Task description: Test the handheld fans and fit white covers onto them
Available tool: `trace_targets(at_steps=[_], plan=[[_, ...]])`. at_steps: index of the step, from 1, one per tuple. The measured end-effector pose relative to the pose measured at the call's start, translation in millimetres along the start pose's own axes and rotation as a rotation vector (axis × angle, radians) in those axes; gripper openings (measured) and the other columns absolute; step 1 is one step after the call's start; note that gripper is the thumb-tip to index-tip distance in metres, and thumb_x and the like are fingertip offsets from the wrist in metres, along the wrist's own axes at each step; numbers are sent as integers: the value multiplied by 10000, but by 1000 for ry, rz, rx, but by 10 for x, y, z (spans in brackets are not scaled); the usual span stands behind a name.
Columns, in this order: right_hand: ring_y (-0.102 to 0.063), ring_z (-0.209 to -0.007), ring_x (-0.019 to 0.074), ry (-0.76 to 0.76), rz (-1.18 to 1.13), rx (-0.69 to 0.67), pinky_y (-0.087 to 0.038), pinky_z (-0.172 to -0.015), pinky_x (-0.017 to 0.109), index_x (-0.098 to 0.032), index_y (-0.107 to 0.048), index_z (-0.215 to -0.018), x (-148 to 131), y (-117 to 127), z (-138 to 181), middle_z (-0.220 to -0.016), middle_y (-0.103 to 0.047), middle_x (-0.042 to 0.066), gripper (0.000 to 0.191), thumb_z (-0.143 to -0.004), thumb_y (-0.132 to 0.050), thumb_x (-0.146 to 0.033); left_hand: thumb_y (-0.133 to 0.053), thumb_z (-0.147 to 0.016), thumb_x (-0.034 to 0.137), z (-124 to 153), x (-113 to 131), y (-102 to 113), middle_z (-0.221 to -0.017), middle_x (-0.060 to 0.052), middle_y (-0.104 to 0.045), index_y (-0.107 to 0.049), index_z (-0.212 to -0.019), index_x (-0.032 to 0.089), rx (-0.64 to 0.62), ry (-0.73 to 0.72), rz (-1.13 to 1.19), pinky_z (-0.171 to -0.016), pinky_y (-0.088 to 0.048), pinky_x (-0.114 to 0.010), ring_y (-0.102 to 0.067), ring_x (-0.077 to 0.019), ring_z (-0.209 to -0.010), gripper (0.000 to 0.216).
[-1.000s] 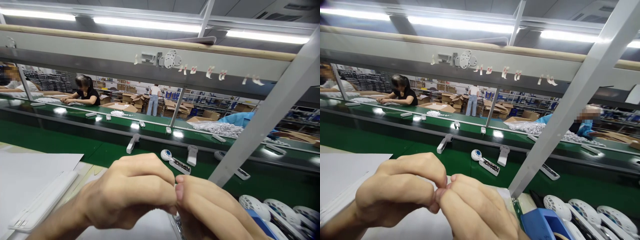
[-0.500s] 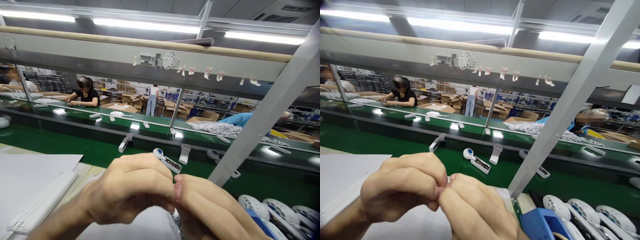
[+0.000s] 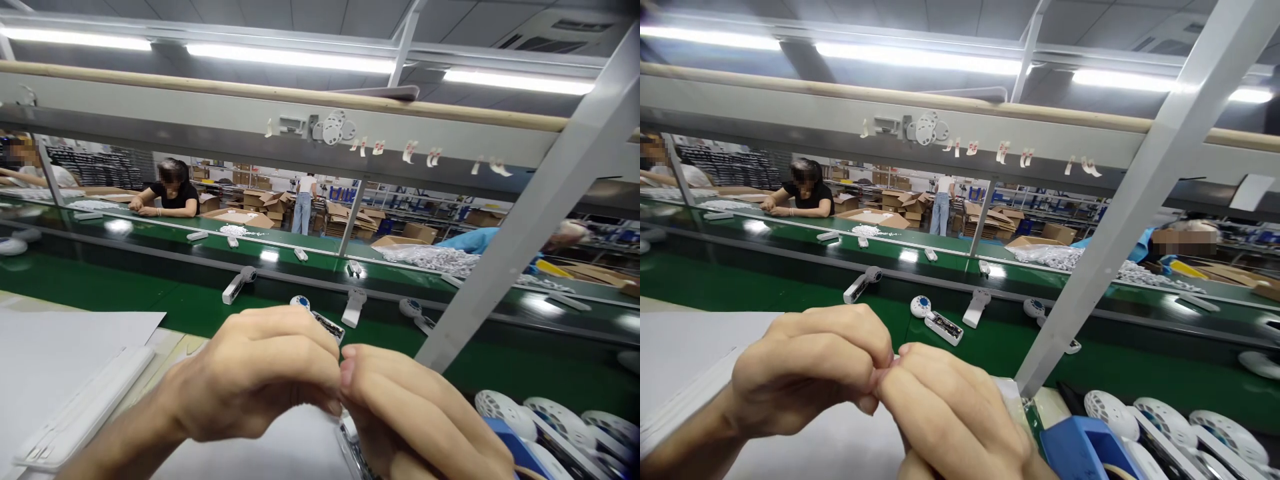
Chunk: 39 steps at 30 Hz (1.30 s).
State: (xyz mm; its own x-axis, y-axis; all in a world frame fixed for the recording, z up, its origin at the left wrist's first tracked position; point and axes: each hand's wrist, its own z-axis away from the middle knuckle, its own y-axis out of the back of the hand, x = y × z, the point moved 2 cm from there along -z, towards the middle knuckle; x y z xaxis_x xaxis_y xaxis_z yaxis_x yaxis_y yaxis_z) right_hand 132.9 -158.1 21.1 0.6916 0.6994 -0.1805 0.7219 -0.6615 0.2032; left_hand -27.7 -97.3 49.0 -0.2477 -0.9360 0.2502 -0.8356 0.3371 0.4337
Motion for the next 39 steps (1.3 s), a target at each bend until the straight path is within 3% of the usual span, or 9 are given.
trace_targets(at_steps=[5, 8, 10, 14, 18, 24, 30, 34, 39], plan=[[-686, -790, 138, 383, -189, -52, -582, -693, 248, -211, -507, -796, 350, -232, -162, -897, -699, 17, 251, -815, -590, 25, -674, -901, 171, 11, -256, 165, -782, -47, -700, -609, -807, 154, 69, 206, -111, -694, -534, -202, -657, -123, -735, 116], [-660, -876, 157, 39, -91, -343, -542, -807, 305, -215, -505, -843, 840, -535, -241, -909, -680, 43, 116, -942, -536, -166, -609, -945, 423, 156, -768, 496, -897, -65, -720, -645, -910, 150, 169, 637, -408, -784, -534, -240, -675, -165, -845, 277], [-643, -966, 199, -165, 3, -554, -511, -864, 356, -193, -570, -963, 1161, -747, -186, -992, -678, 85, 103, -986, -489, -252, -383, -1027, 497, 355, -1175, 730, -1001, -84, -725, -679, -983, 152, 87, 994, -609, -919, -511, -301, -676, -210, -996, 457], [-612, -1133, 259, -415, 128, -946, -502, -932, 410, -144, -613, -1185, 1699, -1097, 181, -1196, -649, 127, 288, -952, -601, -313, -563, -979, 417, 859, -1804, 989, -1122, -111, -673, -655, -1116, 122, 13, 1379, -766, -953, -517, -468, -644, -246, -1065, 338], [-636, -1060, 226, -568, 207, -1197, -527, -940, 442, -132, -624, -1183, 1985, -1324, 611, -1161, -643, 90, 331, -956, -638, -373, -632, -949, 360, 1276, -2126, 966, -1310, -118, -591, -587, -1282, 158, 38, 1616, -812, -964, -529, -491, -608, -259, -1146, 392], [-605, -1121, 237, -695, 179, -1196, -520, -965, 455, -144, -592, -1235, 1987, -1541, 856, -1227, -606, 95, 335, -950, -653, -308, -627, -954, 351, 1458, -2298, 1071, -1303, -114, -592, -582, -1291, 157, 252, 1612, -564, -938, -547, -466, -617, -256, -1127, 391], [-632, -739, 116, -1077, -147, -1168, -562, -655, 260, -116, -632, -1059, 1982, -1652, 870, -924, -648, 28, 224, -966, -641, -319, -622, -957, 362, 1328, -2347, 1106, -1251, -115, -615, -586, -1276, 148, 507, 1568, -66, -886, -571, -442, -639, -235, -1063, 386], [-587, -645, 84, -1179, -495, -874, -518, -560, 206, -125, -595, -1106, 1859, -1562, 602, -874, -621, 10, 245, -989, -602, -341, -603, -969, 379, 980, -2224, 962, -1131, -92, -646, -599, -1221, 138, 681, 1379, 209, -784, -584, -360, -657, -184, -924, 349], [-616, -607, 106, -1108, -789, -486, -529, -525, 237, -158, -519, -1117, 1605, -1228, 102, -907, -643, 28, 219, -975, -430, -299, -434, -980, 216, 388, -1619, 705, -1008, -92, -681, -572, -1176, 121, 789, 989, 417, -493, -521, -273, -607, -121, -576, 258]])
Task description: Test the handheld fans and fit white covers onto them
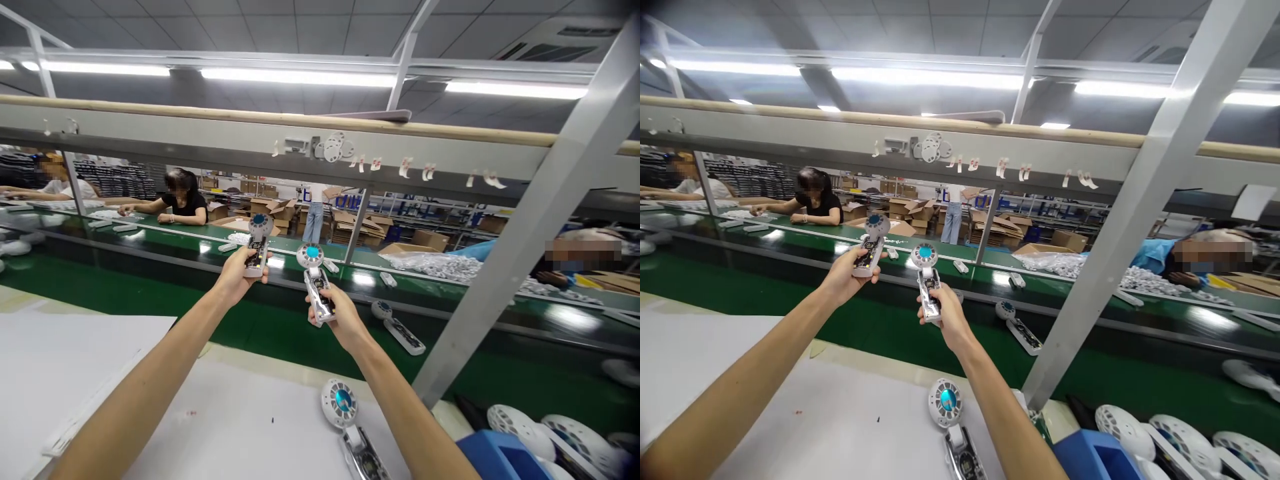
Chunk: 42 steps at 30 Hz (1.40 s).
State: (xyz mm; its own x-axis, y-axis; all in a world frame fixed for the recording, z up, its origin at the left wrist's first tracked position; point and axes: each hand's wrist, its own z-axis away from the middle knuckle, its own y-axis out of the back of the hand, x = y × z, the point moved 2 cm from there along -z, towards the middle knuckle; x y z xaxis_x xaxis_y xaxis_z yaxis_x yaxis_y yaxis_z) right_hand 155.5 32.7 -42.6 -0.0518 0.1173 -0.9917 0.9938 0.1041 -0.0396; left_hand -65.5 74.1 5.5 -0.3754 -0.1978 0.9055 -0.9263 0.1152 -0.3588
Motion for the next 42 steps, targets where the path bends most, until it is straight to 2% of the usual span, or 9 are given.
trace_targets(at_steps=[5, 9, 12, 17, 24, 28, 31, 37, 42], plan=[[-655, -591, 134, 207, -90, 29, -558, -517, 270, -203, -462, -1315, -468, 8, 363, -1001, -659, 38, 470, -857, -527, -288, -485, -892, 171, 591, 330, -439, -1120, -93, -656, -453, -1397, 213, -122, -232, 50, -401, -503, -281, -637, -150, -545, 508], [-716, -755, 176, 349, -88, 15, -634, -642, 348, -288, -271, -1523, -632, -19, 600, -1182, -601, 66, 713, -897, -610, -327, -522, -917, 216, 862, 376, -578, -1142, -101, -619, -351, -1485, 241, -173, -394, 25, -411, -537, -296, -655, -158, -572, 594], [-726, -903, 210, 413, -109, -71, -651, -757, 414, -331, -183, -1566, -680, -55, 685, -1323, -544, 93, 760, -935, -607, -327, -538, -939, 237, 990, 365, -622, -1175, -100, -605, -279, -1539, 307, -239, -450, 13, -459, -596, -336, -692, -187, -643, 657], [-709, -926, 198, 497, -97, -78, -643, -729, 374, -356, -142, -1577, -738, -96, 760, -1434, -483, 112, 760, -966, -591, -292, -546, -956, 237, 1138, 326, -671, -1209, -97, -613, -169, -1579, 373, -323, -411, 50, -497, -626, -332, -723, -212, -732, 741], [-702, -918, 196, 531, -89, -60, -649, -776, 388, -330, -231, -1510, -784, -111, 828, -1246, -597, 66, 653, -966, -577, -227, -563, -962, 197, 1172, 259, -707, -1164, -75, -675, -130, -1553, 370, -464, -311, 103, -679, -635, -354, -738, -189, -730, 753], [-700, -992, 224, 485, -98, -37, -647, -833, 424, -343, -220, -1522, -763, -100, 831, -1314, -586, 78, 697, -948, -599, -233, -597, -939, 186, 1155, 264, -731, -1027, -57, -691, -147, -1510, 287, -450, -258, 124, -645, -623, -307, -725, -181, -731, 734], [-690, -1047, 244, 465, -96, -22, -638, -833, 426, -343, -198, -1542, -760, -105, 840, -1370, -570, 90, 734, -940, -608, -256, -618, -922, 189, 1150, 272, -741, -1007, -51, -689, -139, -1493, 282, -440, -245, 128, -643, -626, -310, -727, -199, -782, 751], [-700, -852, 211, 443, -84, -6, -623, -737, 409, -352, -173, -1562, -792, -112, 848, -1182, -658, 70, 786, -924, -628, -282, -638, -900, 226, 1121, 245, -711, -1053, -85, -703, -131, -1499, 283, -453, -223, 117, -628, -609, -329, -715, -192, -690, 787], [-697, -890, 230, 450, -108, -16, -609, -653, 378, -357, -194, -1557, -780, -100, 797, -1218, -628, 74, 800, -897, -640, -284, -661, -880, 233, 1078, 216, -701, -1106, -89, -690, -174, -1488, 298, -429, -217, 118, -611, -607, -322, -723, -201, -729, 782]])
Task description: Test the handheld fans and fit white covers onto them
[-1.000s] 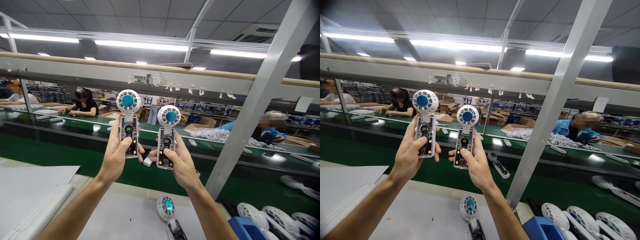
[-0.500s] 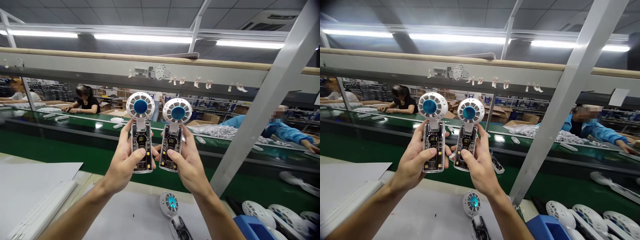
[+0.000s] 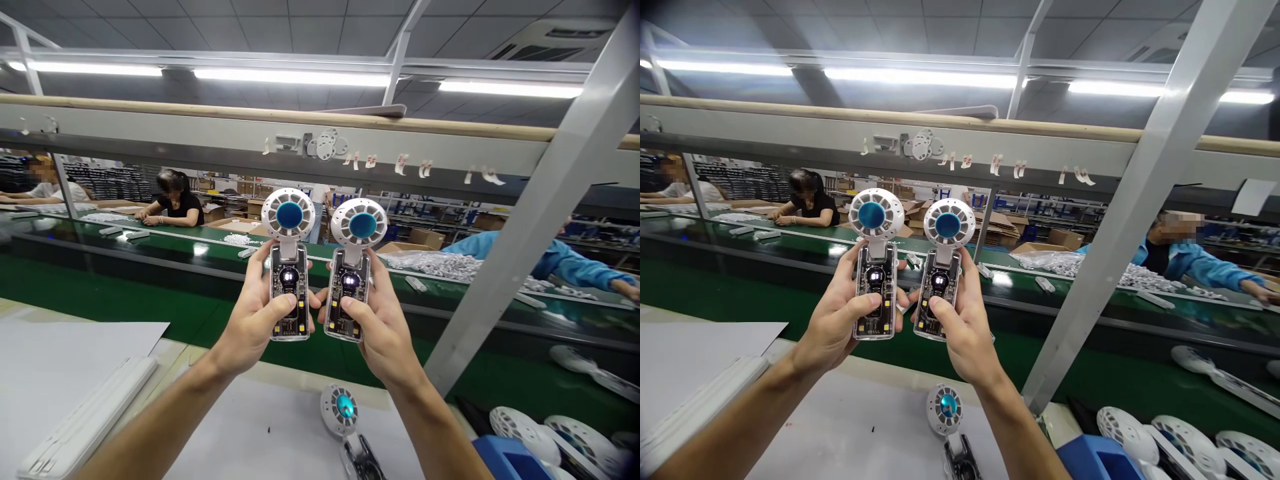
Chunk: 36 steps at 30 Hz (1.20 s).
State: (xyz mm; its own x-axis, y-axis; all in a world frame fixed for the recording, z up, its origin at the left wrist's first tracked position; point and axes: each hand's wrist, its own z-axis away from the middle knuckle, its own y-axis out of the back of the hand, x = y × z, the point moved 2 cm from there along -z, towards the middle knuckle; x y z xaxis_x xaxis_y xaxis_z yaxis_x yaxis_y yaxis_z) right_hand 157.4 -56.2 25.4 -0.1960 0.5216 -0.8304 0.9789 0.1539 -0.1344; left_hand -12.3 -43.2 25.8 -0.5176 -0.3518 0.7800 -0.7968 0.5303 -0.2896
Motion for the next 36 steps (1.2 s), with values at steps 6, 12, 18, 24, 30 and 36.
trace_targets(at_steps=[6, 12, 18, 24, 30, 36], plan=[[-695, -883, 219, -48, -8, 17, -579, -645, 333, -348, -189, -1569, 4, 13, 0, -1088, -678, 59, 799, -902, -624, -281, -632, -897, 215, 8, 16, -21, -1022, -64, -695, -132, -1517, 294, 4, 22, 12, -691, -613, -352, -716, -197, -757, 801], [-684, -789, 176, -60, 1, -26, -578, -698, 331, -337, -180, -1569, -13, 6, 1, -1078, -686, 29, 892, -811, -623, -177, -663, -834, 155, 19, 64, -18, -953, -46, -697, -125, -1512, 258, -23, 0, 16, -678, -596, -333, -705, -186, -709, 872], [-685, -858, 198, -51, 5, -13, -587, -694, 343, -344, -221, -1559, 23, 10, -5, -1222, -648, 62, 812, -864, -630, -247, -633, -888, 191, 12, 59, -19, -980, -58, -709, -103, -1525, 293, -21, 5, 11, -659, -592, -319, -711, -184, -715, 835], [-658, -725, 189, -63, 11, 10, -582, -652, 353, -326, -222, -1548, -21, -7, 14, -1009, -685, 36, 786, -868, -608, -249, -650, -872, 233, 8, 2, -14, -959, -61, -714, -124, -1537, 273, 28, 43, 29, -620, -584, -321, -704, -189, -668, 849], [-666, -696, 190, -72, 22, 19, -586, -635, 358, -316, -229, -1543, -49, -4, 21, -989, -691, 40, 790, -856, -615, -246, -656, -863, 225, 22, 12, -4, -1042, -92, -718, -125, -1529, 271, 26, 37, 43, -599, -573, -328, -714, -205, -670, 853], [-664, -679, 183, -109, 11, -2, -582, -643, 349, -300, -232, -1548, -61, 4, 11, -980, -702, 37, 798, -854, -621, -247, -656, -856, 208, 21, 45, -21, -1068, -93, -713, -105, -1525, 260, 33, 19, 47, -591, -576, -317, -714, -196, -672, 868]])
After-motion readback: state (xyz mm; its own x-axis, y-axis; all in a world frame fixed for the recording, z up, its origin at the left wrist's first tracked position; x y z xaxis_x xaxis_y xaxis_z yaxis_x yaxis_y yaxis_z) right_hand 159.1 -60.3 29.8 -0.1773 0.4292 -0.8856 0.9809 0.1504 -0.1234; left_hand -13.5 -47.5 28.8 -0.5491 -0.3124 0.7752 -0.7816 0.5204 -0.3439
